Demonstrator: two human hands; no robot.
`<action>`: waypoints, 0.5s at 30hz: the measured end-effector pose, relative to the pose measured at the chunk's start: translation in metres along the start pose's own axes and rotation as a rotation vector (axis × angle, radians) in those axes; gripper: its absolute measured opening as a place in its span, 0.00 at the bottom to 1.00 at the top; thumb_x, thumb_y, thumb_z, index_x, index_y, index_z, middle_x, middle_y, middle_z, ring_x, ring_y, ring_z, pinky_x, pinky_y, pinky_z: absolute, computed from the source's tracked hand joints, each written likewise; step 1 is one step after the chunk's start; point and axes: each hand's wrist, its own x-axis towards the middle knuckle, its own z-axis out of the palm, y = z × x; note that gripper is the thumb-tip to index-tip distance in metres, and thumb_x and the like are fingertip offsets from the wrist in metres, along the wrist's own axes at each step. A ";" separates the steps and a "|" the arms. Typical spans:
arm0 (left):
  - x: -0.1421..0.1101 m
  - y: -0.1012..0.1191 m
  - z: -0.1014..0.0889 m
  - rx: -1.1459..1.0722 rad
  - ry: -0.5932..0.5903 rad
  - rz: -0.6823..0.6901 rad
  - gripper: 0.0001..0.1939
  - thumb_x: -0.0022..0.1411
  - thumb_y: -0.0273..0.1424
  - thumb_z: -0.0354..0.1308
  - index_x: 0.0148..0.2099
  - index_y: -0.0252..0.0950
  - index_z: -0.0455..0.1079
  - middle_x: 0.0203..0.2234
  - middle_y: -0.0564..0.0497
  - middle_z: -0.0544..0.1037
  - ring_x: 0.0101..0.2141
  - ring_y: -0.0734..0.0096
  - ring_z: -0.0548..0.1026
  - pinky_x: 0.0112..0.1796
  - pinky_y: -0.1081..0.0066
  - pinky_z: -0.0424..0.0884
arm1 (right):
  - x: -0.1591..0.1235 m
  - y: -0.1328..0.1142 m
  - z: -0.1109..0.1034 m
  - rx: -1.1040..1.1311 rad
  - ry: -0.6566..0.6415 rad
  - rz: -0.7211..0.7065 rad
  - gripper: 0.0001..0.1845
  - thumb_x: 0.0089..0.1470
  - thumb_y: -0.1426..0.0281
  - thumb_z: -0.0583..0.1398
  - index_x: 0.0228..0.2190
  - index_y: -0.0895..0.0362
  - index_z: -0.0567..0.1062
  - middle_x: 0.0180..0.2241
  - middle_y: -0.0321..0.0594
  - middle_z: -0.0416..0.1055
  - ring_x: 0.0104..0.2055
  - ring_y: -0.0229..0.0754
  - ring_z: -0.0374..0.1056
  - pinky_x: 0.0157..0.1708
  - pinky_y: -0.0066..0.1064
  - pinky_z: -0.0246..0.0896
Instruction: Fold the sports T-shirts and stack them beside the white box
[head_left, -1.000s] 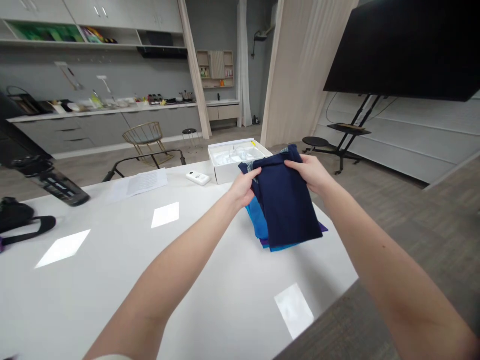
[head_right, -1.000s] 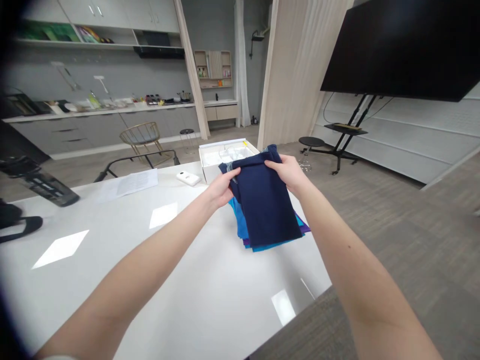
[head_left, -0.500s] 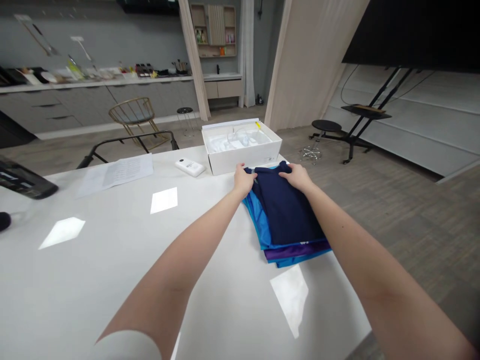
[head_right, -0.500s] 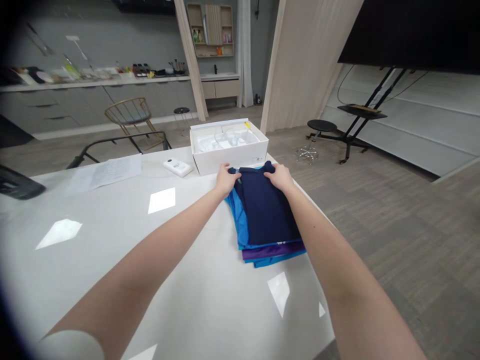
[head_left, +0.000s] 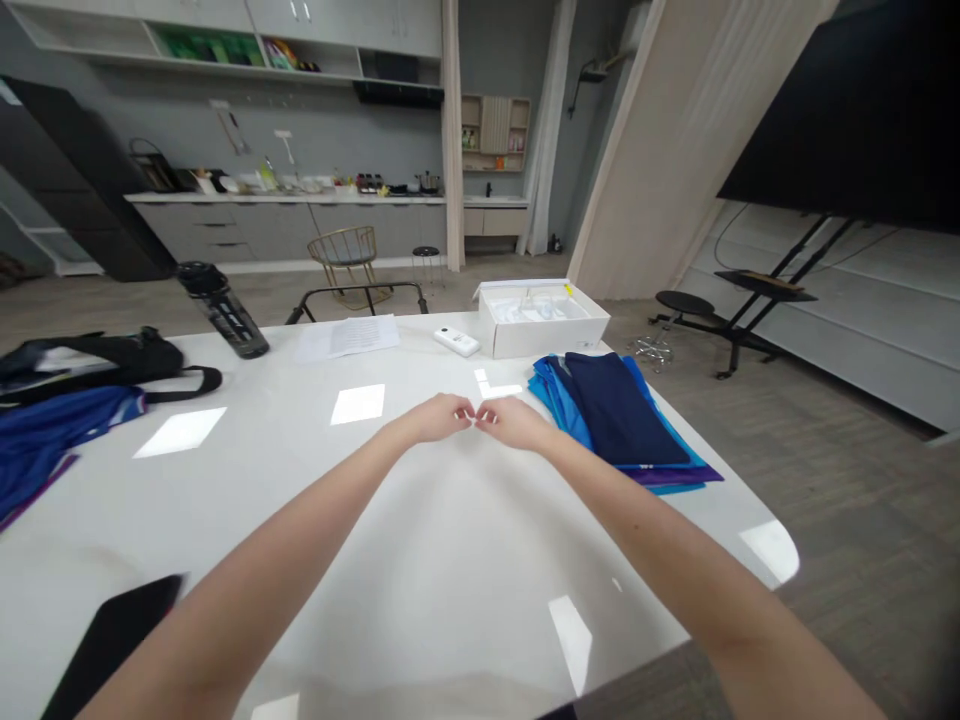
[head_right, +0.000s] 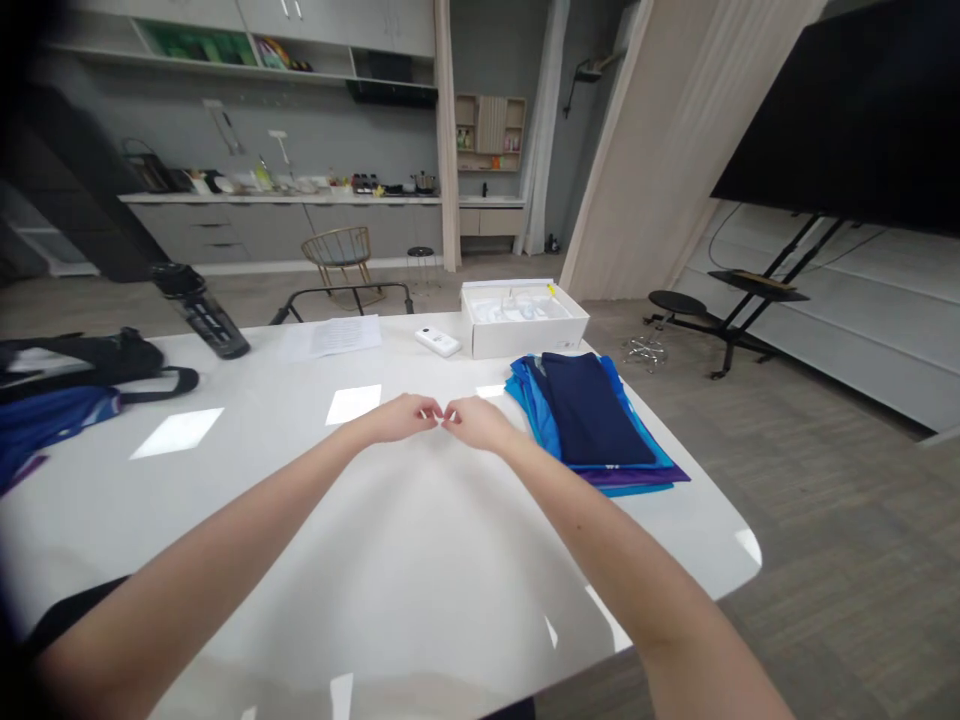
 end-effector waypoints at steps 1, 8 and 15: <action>-0.024 -0.010 -0.016 0.012 0.000 -0.023 0.08 0.47 0.22 0.68 0.32 0.38 0.80 0.27 0.50 0.80 0.30 0.58 0.78 0.39 0.63 0.72 | 0.004 -0.026 0.016 0.012 -0.035 -0.051 0.09 0.59 0.64 0.64 0.41 0.51 0.82 0.38 0.40 0.80 0.41 0.45 0.75 0.41 0.29 0.64; -0.184 -0.096 -0.138 0.108 0.210 -0.298 0.10 0.43 0.25 0.70 0.31 0.43 0.80 0.28 0.51 0.81 0.31 0.59 0.79 0.42 0.65 0.73 | 0.069 -0.194 0.101 0.322 -0.231 -0.162 0.06 0.59 0.70 0.63 0.35 0.55 0.82 0.31 0.38 0.80 0.31 0.38 0.74 0.33 0.25 0.65; -0.348 -0.178 -0.234 0.275 0.511 -0.567 0.11 0.52 0.27 0.64 0.40 0.41 0.79 0.45 0.45 0.79 0.49 0.52 0.77 0.55 0.62 0.66 | 0.145 -0.340 0.194 0.499 -0.351 -0.171 0.06 0.58 0.71 0.62 0.33 0.60 0.79 0.31 0.41 0.79 0.26 0.35 0.72 0.28 0.24 0.64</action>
